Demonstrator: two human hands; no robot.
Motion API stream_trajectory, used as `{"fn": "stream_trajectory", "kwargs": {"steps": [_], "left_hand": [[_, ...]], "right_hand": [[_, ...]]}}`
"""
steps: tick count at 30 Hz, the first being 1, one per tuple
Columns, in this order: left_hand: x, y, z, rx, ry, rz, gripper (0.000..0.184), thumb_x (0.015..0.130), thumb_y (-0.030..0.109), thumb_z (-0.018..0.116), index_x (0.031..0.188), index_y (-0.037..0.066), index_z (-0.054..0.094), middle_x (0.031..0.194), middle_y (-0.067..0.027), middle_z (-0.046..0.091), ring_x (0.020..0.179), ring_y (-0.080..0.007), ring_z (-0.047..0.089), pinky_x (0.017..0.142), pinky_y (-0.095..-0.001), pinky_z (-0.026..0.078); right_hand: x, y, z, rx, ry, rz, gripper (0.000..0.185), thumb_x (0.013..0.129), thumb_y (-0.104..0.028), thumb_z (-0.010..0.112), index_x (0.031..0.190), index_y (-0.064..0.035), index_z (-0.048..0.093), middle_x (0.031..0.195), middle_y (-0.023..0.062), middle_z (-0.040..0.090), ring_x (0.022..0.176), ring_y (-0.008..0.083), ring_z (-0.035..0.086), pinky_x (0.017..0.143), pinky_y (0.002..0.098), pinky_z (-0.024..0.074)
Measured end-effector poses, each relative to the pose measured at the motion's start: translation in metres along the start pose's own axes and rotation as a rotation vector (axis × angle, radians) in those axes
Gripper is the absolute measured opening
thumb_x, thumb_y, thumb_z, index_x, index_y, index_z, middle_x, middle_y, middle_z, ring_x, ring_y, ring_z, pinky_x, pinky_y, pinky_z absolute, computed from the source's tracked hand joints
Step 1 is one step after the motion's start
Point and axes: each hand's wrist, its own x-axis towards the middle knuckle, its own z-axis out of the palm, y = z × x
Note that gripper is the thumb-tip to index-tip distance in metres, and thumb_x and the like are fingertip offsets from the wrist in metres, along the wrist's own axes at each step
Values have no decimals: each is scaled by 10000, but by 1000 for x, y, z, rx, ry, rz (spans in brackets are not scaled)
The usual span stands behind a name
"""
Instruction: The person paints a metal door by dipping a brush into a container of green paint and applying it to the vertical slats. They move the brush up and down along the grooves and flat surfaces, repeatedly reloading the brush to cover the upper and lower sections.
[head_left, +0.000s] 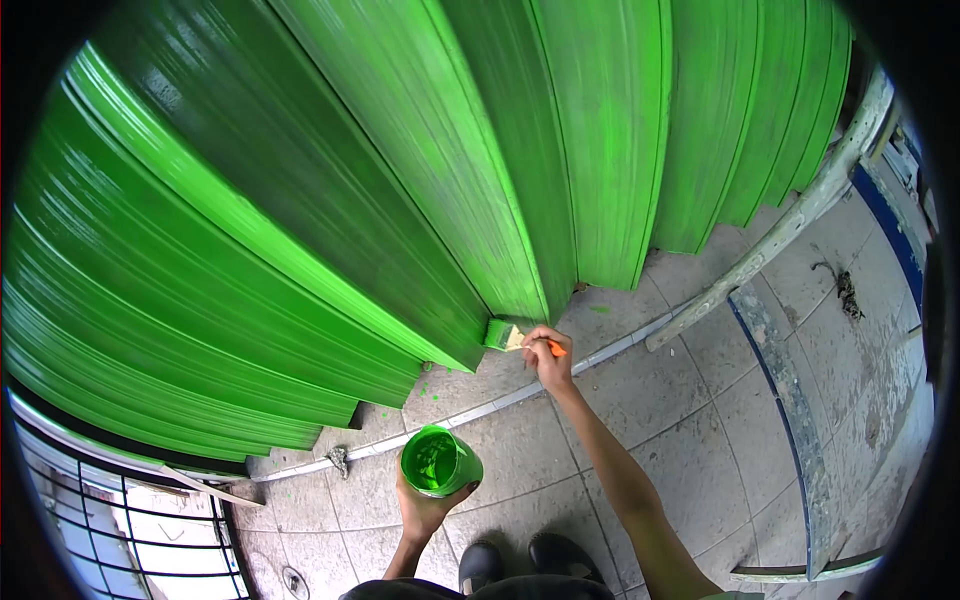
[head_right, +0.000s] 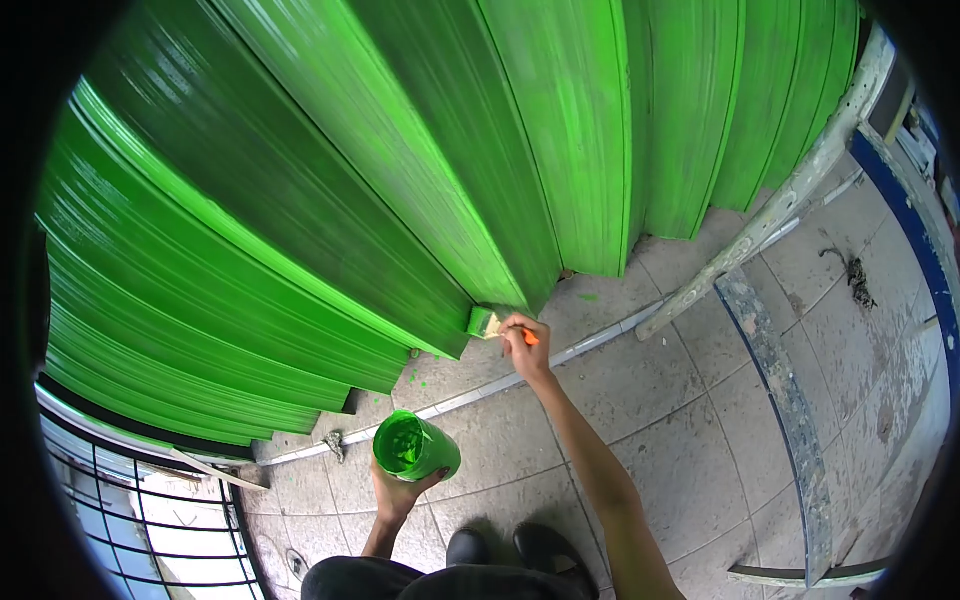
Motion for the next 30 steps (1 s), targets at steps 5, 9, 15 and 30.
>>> {"fn": "stream_trajectory", "kwargs": {"steps": [5, 9, 15, 30], "left_hand": [[-1, 0, 2, 48, -15, 2, 826, 534, 192, 911, 1191, -7, 452, 1090, -120, 587, 995, -196, 588, 885, -345, 480], [1, 3, 1, 25, 7, 42, 720, 543, 124, 900, 1149, 1, 531, 1040, -90, 626, 938, -159, 608, 848, -326, 506], [-3, 3, 2, 19, -11, -13, 813, 531, 205, 914, 1175, -8, 464, 1079, -119, 596, 988, -194, 592, 882, -341, 484], [-5, 2, -5, 49, -44, -26, 820, 529, 209, 915, 1175, -12, 463, 1086, -123, 590, 978, -199, 597, 867, -342, 490]], "right_hand": [[17, -49, 22, 168, 45, 10, 144, 782, -14, 456, 706, 33, 569, 585, 71, 557, 431, 82, 458, 415, 216, 343], [1, -43, 1, 131, 107, -31, 156, 771, -15, 456, 680, 31, 573, 569, 77, 546, 439, 79, 451, 420, 226, 340], [0, -2, 5, -361, 8, -196, 131, 770, -23, 496, 691, 15, 593, 522, 20, 506, 435, 66, 464, 425, 236, 337], [3, -3, 15, -256, -5, 8, 156, 790, -35, 499, 672, 20, 586, 525, 13, 518, 445, 66, 468, 421, 233, 335]]}}
